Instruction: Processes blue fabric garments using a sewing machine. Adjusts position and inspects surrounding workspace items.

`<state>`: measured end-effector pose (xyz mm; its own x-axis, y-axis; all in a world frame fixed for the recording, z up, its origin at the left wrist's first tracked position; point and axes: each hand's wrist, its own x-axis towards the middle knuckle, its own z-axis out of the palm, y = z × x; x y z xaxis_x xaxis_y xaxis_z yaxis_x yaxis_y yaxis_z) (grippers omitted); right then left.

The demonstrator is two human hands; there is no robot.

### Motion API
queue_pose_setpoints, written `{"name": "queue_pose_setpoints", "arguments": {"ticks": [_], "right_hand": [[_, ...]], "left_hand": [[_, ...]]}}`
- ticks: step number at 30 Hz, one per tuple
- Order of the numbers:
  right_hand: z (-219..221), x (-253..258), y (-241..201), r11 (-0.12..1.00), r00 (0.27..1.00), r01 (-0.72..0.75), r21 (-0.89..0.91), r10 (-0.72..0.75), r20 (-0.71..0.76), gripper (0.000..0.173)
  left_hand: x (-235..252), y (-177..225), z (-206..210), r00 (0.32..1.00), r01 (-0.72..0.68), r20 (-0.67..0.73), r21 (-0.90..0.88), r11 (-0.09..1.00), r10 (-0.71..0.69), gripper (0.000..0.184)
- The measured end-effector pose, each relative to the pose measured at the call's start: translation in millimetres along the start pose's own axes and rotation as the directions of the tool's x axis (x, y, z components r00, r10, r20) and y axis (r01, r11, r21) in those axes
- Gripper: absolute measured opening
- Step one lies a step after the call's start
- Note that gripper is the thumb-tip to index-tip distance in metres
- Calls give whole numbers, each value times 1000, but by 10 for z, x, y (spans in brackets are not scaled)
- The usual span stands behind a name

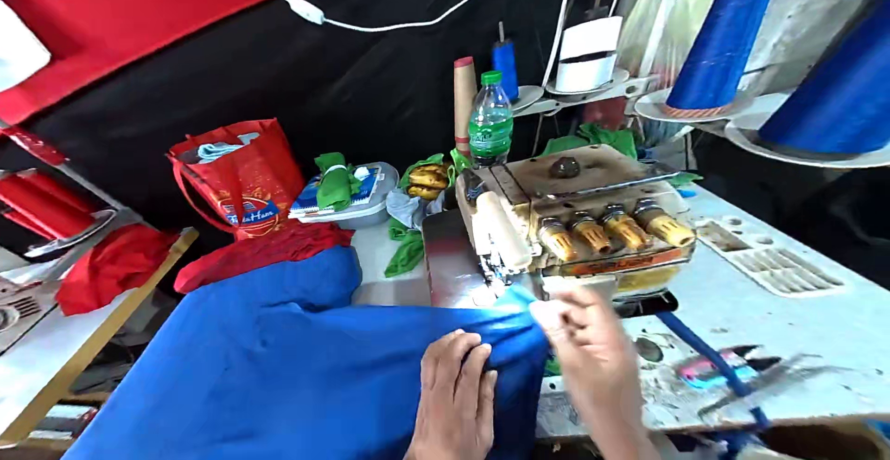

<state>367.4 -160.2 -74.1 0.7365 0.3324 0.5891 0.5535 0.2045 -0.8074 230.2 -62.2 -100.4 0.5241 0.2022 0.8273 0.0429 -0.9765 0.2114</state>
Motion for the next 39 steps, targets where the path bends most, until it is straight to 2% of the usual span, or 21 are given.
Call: {"name": "queue_pose_setpoints", "arguments": {"ticks": [2,4,9,14,18,21,23,27,33,39], "right_hand": [[-228,43,98,988,984,-97,118,113,-141,21],[-370,-2,162,978,965,-139,156,169,-199,17],[-272,-351,166,987,985,-152,45,147,90,37],[9,-522,70,888,936,-339,311,284,209,46],[97,-600,95,828,907,-407,387,318,275,44],[52,-608,95,826,904,-399,398,282,321,40],[16,-601,101,815,888,-416,404,269,372,39],[-22,-594,89,801,864,-438,407,252,435,34],[-49,-538,98,773,866,-463,433,291,406,20],[-43,-507,119,735,866,-483,476,322,382,14]], "left_hand": [[-16,-25,34,1000,18,-14,24,1000,-18,20],[-1,-48,17,999,32,-11,25,999,-32,21],[152,-95,-37,999,40,17,94,995,-41,28],[504,-83,-85,990,111,58,205,973,-125,37],[697,-145,-82,969,123,179,248,961,-170,31],[753,-204,-88,947,135,267,177,975,-180,24],[763,-219,-92,948,148,263,141,979,-181,18],[732,-214,-85,951,225,212,34,974,-227,17],[739,-167,-50,912,410,154,-297,862,-381,14],[716,-194,3,906,417,120,-410,811,-405,9]]}}
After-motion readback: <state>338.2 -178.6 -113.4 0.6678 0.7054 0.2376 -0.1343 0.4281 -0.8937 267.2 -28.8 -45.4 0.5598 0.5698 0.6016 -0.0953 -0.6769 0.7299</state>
